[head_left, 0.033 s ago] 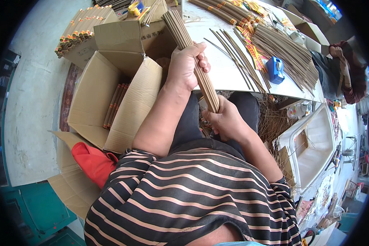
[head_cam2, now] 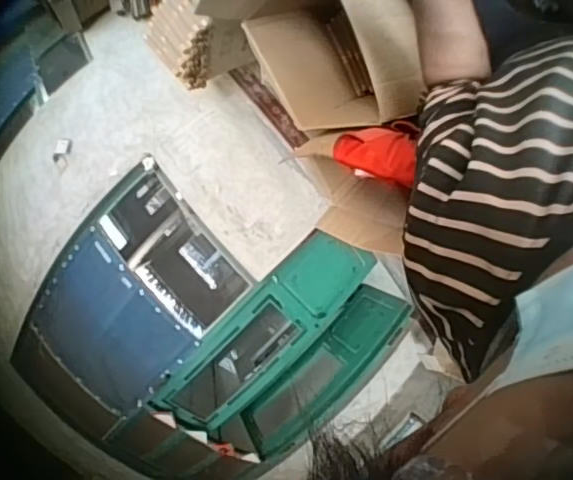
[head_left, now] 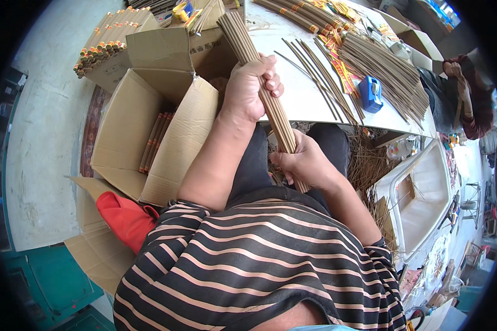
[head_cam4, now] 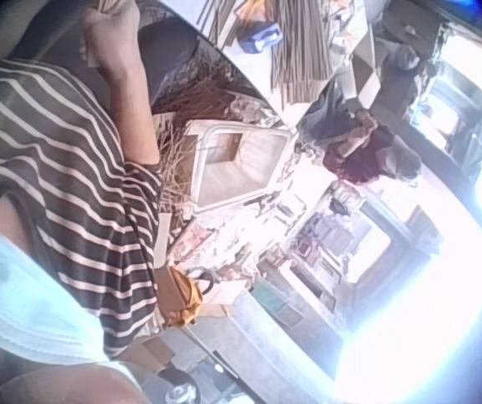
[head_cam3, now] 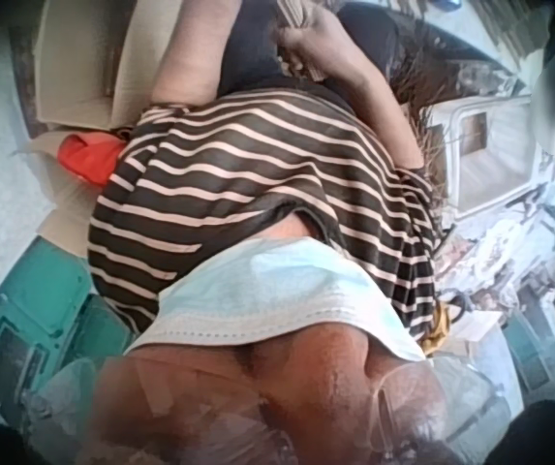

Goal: The person gathers thin wooden sticks, aligns them into bundles, and secures each bundle with a small paper wrapper and tape. The person places the finished bundles into a cardboard box.

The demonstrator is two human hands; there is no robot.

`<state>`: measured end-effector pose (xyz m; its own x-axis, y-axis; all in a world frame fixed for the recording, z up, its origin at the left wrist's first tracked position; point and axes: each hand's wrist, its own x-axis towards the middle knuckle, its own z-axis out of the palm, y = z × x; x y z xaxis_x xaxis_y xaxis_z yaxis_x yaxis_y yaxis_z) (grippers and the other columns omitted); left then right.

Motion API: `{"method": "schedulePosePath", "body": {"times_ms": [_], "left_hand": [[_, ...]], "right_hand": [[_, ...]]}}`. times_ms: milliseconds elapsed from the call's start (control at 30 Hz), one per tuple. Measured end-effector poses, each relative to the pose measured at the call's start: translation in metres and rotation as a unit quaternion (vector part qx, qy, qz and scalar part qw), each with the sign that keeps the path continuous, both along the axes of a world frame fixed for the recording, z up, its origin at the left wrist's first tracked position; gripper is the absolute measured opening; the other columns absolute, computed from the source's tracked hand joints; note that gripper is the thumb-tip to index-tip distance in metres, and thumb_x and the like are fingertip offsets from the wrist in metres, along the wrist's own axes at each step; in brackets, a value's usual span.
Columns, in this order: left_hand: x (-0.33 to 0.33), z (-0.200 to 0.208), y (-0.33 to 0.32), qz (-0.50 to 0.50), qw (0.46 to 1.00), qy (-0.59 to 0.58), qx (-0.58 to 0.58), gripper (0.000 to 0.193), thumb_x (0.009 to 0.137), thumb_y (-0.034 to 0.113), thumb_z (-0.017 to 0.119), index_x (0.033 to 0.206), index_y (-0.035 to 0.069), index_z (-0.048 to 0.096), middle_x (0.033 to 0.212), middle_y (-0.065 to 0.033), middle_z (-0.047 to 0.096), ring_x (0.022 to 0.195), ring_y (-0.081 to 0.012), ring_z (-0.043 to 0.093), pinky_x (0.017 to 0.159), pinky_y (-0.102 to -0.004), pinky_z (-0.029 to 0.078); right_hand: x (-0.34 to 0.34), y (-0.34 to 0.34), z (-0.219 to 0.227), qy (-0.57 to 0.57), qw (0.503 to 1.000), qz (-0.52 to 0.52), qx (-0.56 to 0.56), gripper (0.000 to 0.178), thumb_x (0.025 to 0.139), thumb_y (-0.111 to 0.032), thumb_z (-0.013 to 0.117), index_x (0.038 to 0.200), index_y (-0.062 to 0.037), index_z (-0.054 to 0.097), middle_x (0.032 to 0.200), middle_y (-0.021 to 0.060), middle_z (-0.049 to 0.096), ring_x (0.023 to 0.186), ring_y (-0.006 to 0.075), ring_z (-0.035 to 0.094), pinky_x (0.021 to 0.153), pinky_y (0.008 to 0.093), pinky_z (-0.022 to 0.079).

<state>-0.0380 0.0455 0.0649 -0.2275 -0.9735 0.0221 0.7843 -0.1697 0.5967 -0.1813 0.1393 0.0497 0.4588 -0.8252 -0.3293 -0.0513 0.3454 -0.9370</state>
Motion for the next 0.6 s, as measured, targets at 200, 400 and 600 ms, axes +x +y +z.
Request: {"method": "schedulePosePath", "body": {"times_ms": [200, 400, 600], "left_hand": [[-0.002, 0.003, -0.001, 0.053, 0.996, -0.065, 0.008, 0.019, 0.082, 0.014, 0.063, 0.068, 0.010, 0.049, 0.058, 0.0017, 0.047, 0.049, -0.0093, 0.046, 0.047, -0.0252, 0.040], [0.010, -0.006, -0.003, -0.052, 0.995, 0.079, -0.032, 0.018, 0.082, 0.010, 0.061, 0.068, 0.010, 0.050, 0.057, 0.0013, 0.047, 0.047, -0.0094, 0.045, 0.044, -0.0257, 0.037], [-0.006, -0.003, 0.003, 0.116, 0.988, -0.095, 0.028, 0.015, 0.080, 0.009, 0.061, 0.070, 0.010, 0.050, 0.058, 0.0013, 0.049, 0.048, -0.0107, 0.048, 0.046, -0.0258, 0.041]], "right_hand": [[0.000, -0.003, -0.001, 0.037, 0.999, -0.005, -0.020, 0.017, 0.077, -0.005, 0.062, 0.081, -0.0028, 0.045, 0.059, 0.0036, 0.050, 0.042, 0.0101, 0.049, 0.036, 0.0229, 0.040], [-0.006, -0.003, 0.008, -0.025, 0.999, 0.035, 0.030, 0.017, 0.079, -0.004, 0.061, 0.088, 0.0003, 0.047, 0.060, 0.0028, 0.050, 0.042, 0.0089, 0.049, 0.037, 0.0213, 0.039], [0.000, -0.004, -0.004, 0.219, 0.963, -0.022, -0.155, 0.019, 0.079, -0.011, 0.059, 0.084, 0.0018, 0.046, 0.060, 0.0076, 0.052, 0.049, 0.0150, 0.055, 0.046, 0.0297, 0.045]]}}
